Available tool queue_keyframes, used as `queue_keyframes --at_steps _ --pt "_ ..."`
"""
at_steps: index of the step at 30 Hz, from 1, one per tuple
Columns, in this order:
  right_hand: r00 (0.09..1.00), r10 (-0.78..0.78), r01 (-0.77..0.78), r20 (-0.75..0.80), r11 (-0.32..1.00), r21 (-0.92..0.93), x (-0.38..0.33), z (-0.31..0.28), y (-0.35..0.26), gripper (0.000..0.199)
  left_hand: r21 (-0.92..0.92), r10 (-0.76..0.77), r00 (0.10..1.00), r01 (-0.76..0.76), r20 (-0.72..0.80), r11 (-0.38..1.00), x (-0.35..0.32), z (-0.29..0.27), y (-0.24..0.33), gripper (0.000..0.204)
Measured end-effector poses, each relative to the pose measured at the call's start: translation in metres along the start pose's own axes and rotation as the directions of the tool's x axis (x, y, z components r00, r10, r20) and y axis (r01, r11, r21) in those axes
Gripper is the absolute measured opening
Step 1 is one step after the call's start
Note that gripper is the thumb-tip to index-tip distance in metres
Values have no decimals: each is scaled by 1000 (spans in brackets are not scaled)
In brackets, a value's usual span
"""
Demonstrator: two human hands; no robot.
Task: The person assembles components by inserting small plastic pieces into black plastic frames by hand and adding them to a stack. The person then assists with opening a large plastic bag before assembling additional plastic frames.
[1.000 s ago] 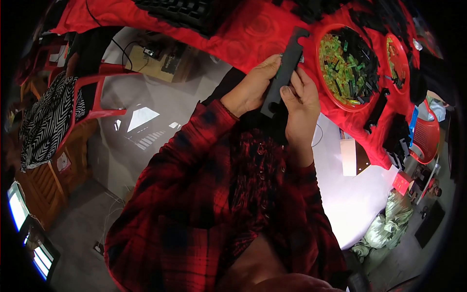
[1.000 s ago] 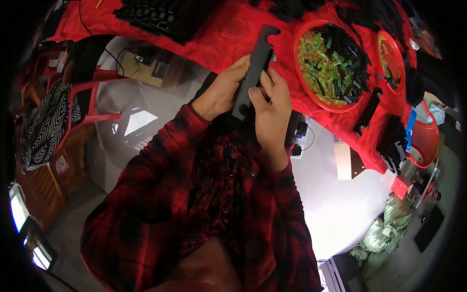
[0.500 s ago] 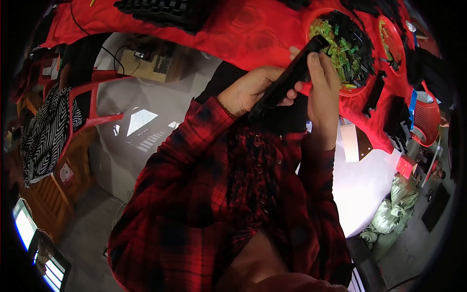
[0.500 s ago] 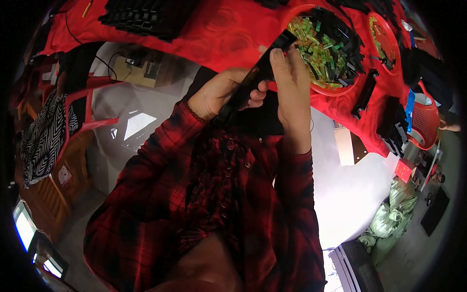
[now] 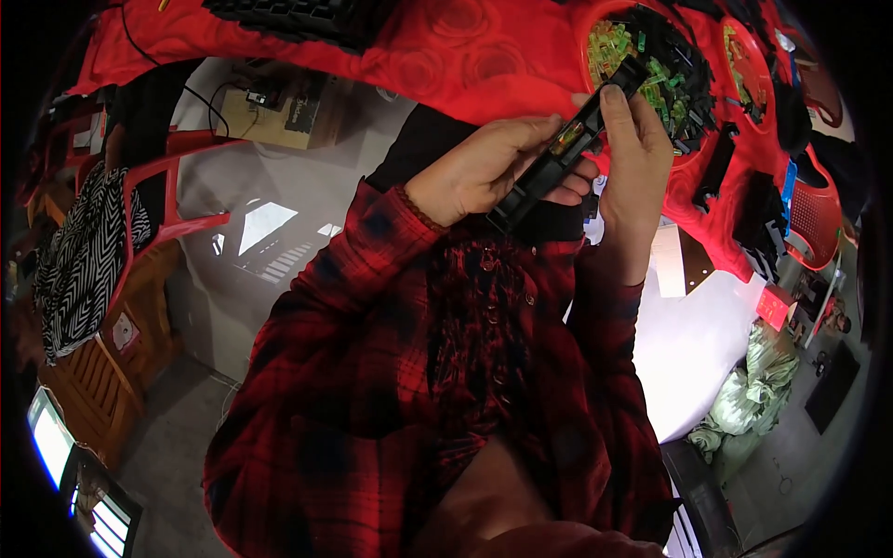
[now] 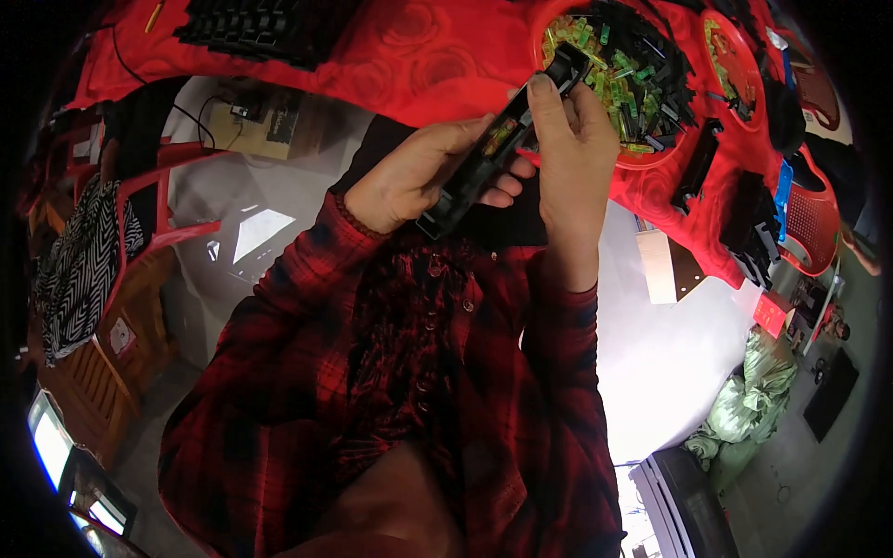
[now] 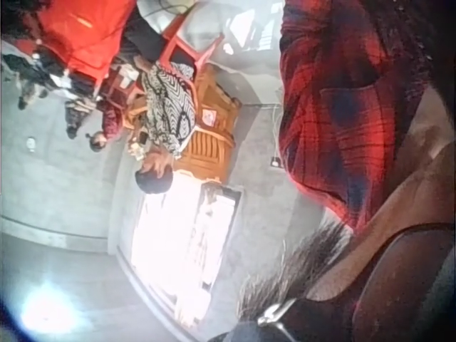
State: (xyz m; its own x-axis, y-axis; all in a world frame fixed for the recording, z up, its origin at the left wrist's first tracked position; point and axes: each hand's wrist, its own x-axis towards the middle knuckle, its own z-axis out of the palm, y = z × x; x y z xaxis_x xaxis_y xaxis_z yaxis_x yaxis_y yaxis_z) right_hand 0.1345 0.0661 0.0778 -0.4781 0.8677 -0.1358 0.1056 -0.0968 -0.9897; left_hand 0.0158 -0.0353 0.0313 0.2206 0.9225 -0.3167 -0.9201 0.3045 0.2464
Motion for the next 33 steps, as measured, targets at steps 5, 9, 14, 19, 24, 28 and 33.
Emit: queue_keyframes --at_steps 5,9,14,19,24,28,33 --pt "998 -46 42 -37 993 -110 -4 5 -5 24 122 17 999 -11 -48 993 4 -5 -7 35" --pt "1000 -16 19 18 988 -151 -17 15 -16 35 41 102 993 -105 54 994 9 -15 -15 36" --pt "986 -158 168 57 920 -355 -23 18 11 59 99 329 941 -321 -76 942 10 -2 -20 30" --pt "981 -192 171 -24 919 -356 -22 28 34 61 178 368 921 -343 -131 922 11 -6 -24 31" --pt "992 -89 60 -87 956 -288 -22 31 35 52 169 363 904 -331 -228 929 13 -10 -30 27" --pt "991 -70 28 -117 945 -325 -23 33 35 42 180 395 885 -358 -248 916 14 -7 -32 27" --pt "988 107 -132 -114 963 -237 -27 41 11 35 244 426 864 -367 -269 898 11 -5 -35 27"
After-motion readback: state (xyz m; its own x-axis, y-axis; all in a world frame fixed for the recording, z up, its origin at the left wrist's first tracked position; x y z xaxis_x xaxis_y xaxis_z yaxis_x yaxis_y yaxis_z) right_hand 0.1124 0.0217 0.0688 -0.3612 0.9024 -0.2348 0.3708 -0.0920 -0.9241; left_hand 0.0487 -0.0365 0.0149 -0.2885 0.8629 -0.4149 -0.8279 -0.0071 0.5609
